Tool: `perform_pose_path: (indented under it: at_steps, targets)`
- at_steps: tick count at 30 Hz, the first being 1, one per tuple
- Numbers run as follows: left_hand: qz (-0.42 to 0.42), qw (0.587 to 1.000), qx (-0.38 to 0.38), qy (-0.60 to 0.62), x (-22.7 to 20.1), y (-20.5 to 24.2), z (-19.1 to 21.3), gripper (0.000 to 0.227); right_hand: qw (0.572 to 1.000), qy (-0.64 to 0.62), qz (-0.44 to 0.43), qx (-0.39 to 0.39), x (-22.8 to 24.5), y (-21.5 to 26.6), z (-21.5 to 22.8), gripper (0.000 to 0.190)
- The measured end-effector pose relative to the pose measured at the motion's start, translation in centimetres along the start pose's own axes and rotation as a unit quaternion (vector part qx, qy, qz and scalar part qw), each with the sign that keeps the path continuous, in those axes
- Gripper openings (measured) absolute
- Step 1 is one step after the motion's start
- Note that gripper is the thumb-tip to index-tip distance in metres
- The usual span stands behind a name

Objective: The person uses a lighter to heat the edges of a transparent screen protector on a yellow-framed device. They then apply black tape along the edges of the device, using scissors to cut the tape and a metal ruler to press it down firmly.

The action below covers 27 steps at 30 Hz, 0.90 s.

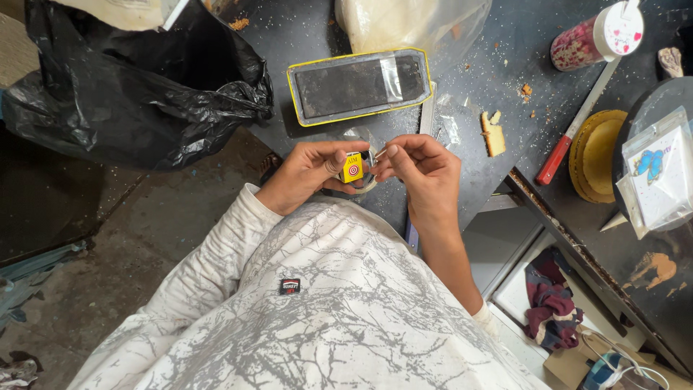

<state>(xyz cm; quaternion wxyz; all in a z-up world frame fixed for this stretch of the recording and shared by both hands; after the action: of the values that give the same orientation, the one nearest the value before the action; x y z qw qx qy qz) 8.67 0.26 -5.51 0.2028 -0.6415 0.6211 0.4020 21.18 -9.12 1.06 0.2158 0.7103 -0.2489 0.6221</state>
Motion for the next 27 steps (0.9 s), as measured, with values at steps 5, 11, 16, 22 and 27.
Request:
perform_pose_path:
  at_steps: [5, 11, 16, 22, 27]
  targets:
    - [-0.025, 0.999, 0.011, 0.023, -0.6, 0.1, -0.3, 0.051, 0.999, -0.022, -0.02, -0.045, -0.9, 0.7, 1.2, 0.011]
    - [-0.045, 0.999, 0.005, 0.028, -1.8, 0.9, -0.5, 0.047, 0.998, -0.011, 0.009, -0.057, -0.3, 0.8, 1.6, 0.012]
    - [-0.113, 0.989, -0.087, -0.029, -3.2, 1.0, 0.3, 0.032, 0.998, -0.007, 0.033, -0.05, 0.8, 0.4, 1.1, 0.011]
    - [-0.245, 0.929, -0.181, -0.209, -6.5, 3.0, -1.2, 0.02, 0.993, 0.055, 0.096, -0.048, 4.6, 0.6, -0.7, 0.008]
    - [-0.277, 0.895, -0.233, -0.261, -8.3, 4.2, -2.4, 0.019, 0.957, 0.17, 0.227, -0.061, 9.5, 4.0, -1.9, 0.008]
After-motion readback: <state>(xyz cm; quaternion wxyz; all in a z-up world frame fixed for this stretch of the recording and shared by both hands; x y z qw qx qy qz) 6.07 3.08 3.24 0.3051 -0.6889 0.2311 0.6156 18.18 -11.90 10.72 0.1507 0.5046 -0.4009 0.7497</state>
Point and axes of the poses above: each hand's wrist, its own y-axis away from the middle knuckle, its own z-axis out of the back of the hand, x = y × z, the point moved 9 cm from there along -y, towards the middle knuckle, and after that the axes turned 8 degrees about z, right-handed, at the moved point
